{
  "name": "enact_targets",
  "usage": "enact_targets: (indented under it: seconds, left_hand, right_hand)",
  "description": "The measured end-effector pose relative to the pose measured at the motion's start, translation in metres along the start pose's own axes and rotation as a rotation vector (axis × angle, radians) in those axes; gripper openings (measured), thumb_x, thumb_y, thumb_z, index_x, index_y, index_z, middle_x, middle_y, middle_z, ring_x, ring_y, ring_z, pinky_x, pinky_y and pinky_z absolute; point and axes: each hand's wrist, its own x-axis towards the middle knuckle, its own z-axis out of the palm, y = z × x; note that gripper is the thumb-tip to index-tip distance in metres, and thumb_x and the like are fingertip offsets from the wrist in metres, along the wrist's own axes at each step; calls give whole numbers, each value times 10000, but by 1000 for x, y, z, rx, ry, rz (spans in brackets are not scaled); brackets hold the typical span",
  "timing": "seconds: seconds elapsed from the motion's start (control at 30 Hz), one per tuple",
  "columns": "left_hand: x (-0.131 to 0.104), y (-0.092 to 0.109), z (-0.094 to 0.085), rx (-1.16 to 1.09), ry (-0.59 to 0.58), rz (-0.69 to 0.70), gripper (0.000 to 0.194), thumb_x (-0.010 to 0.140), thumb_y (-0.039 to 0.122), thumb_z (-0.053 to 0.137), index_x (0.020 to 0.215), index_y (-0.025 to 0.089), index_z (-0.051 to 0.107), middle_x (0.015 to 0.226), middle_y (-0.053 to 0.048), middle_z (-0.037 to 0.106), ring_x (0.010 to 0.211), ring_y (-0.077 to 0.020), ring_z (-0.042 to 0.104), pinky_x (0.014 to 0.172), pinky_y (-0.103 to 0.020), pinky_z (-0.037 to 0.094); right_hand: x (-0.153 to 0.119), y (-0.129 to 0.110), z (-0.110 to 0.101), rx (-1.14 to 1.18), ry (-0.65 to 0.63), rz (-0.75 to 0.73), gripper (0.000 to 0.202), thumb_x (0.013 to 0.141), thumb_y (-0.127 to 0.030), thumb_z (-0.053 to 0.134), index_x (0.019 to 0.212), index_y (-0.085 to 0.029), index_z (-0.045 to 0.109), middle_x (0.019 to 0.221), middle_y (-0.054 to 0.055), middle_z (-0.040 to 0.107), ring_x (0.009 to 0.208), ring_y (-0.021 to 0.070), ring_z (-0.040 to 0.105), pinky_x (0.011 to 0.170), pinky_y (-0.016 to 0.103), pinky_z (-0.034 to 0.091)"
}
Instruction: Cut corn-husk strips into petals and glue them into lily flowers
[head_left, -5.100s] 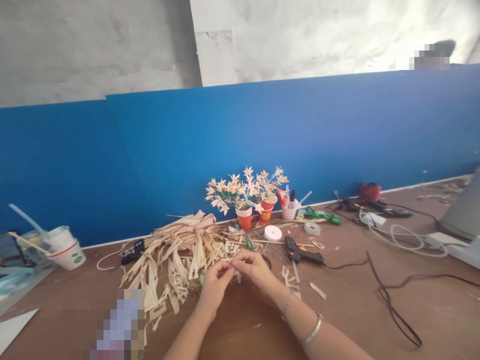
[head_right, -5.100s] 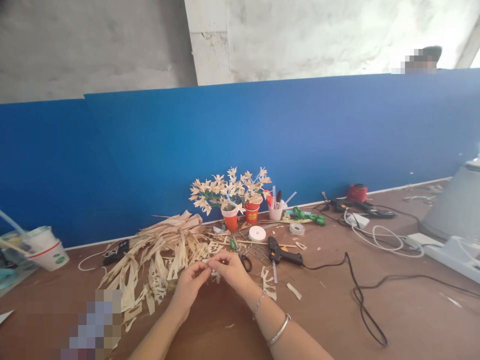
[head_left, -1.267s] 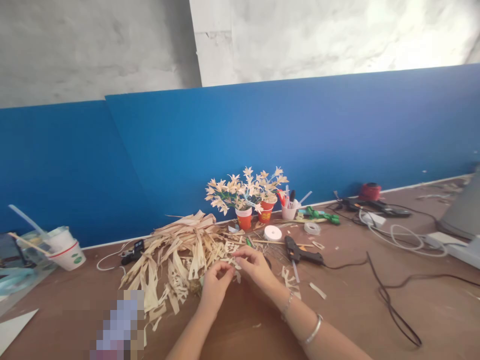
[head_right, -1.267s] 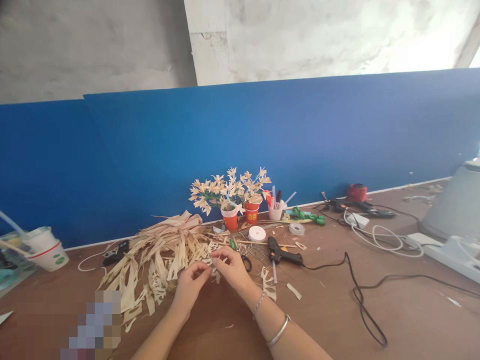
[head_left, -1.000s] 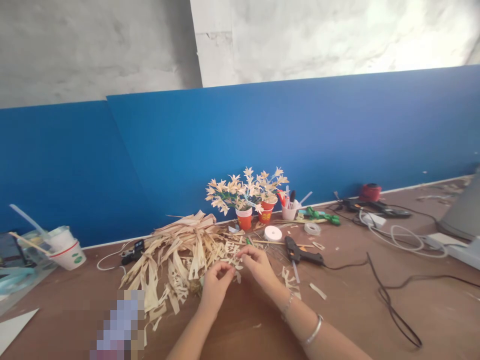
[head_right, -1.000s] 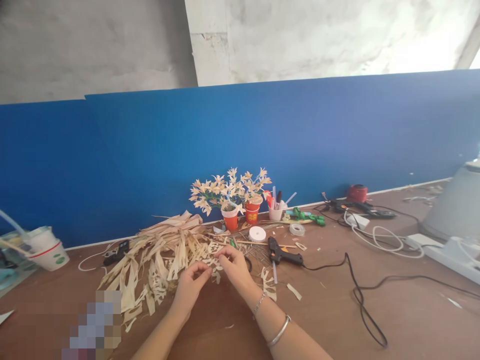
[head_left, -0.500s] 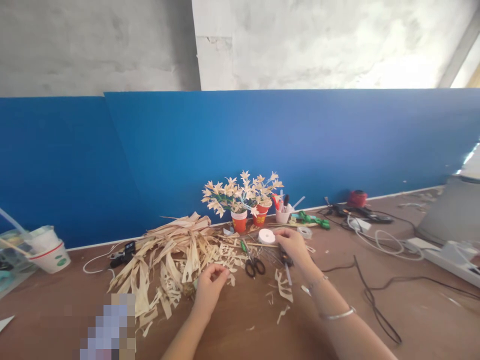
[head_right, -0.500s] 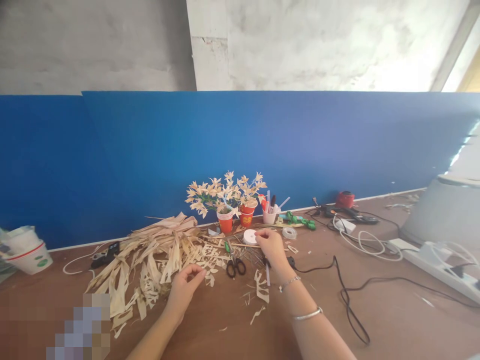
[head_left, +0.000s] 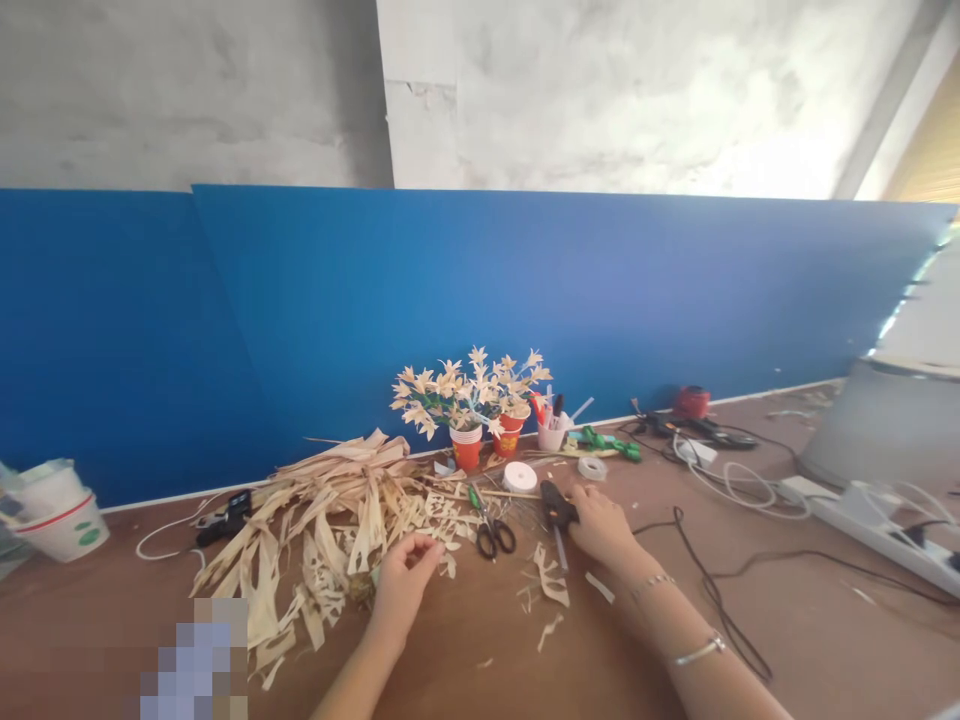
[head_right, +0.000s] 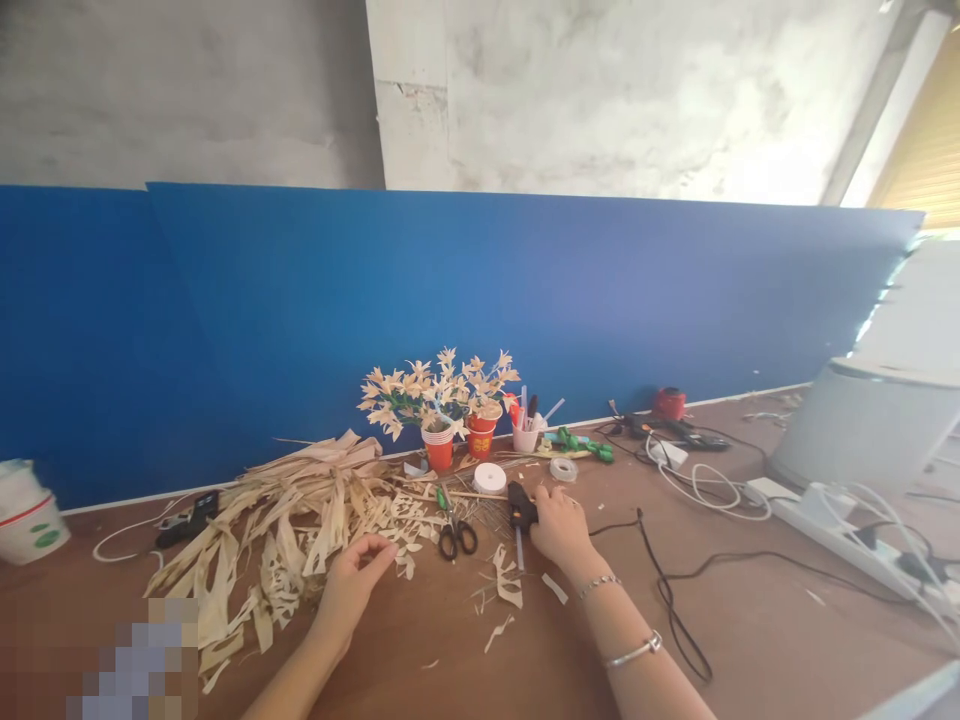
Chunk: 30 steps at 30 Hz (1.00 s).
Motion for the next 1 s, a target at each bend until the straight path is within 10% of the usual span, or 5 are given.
enact_targets:
  seconds: [0.2, 0.37, 0.6, 1.0]
  left_hand:
    - [0, 0, 0, -21, 14, -7, 289, 655, 467, 641, 630, 179, 627, 630, -4, 604, 638, -177, 529, 656, -287, 424]
    - [-1, 2, 3, -77, 27, -52, 291, 652, 463, 635, 637, 172, 620, 621, -1, 591, 627, -166, 510, 649, -277, 405]
    - [1, -1, 5, -107, 51, -88, 322, 630, 495, 625, 595, 178, 576, 555, 24, 512, 574, -148, 457, 595, -255, 363]
    - [0, -5, 10, -72, 100, -16, 268, 651, 416, 627, 538, 180, 569, 576, 13, 514, 574, -146, 467, 589, -253, 377]
  right_hand:
    - [3, 5, -9, 519, 70, 18, 267, 749, -240, 524, 989, -165, 613, 936, 104, 664, 875, 259, 603, 719, 306, 399]
    - [-13, -41, -21, 975, 58, -259, 236, 709, -334, 598, 861, -164, 660, 784, 47, 663, 721, 219, 578, 654, 301, 428]
    - [-30, -104, -13, 912, 45, -661, 116, 744, -236, 584, 642, -180, 579, 716, 24, 560, 688, 164, 533, 648, 267, 421]
    - [-45, -104, 9, 928, -5, -682, 102, 711, -100, 529, 708, -196, 563, 823, 37, 543, 737, 162, 554, 667, 246, 451]
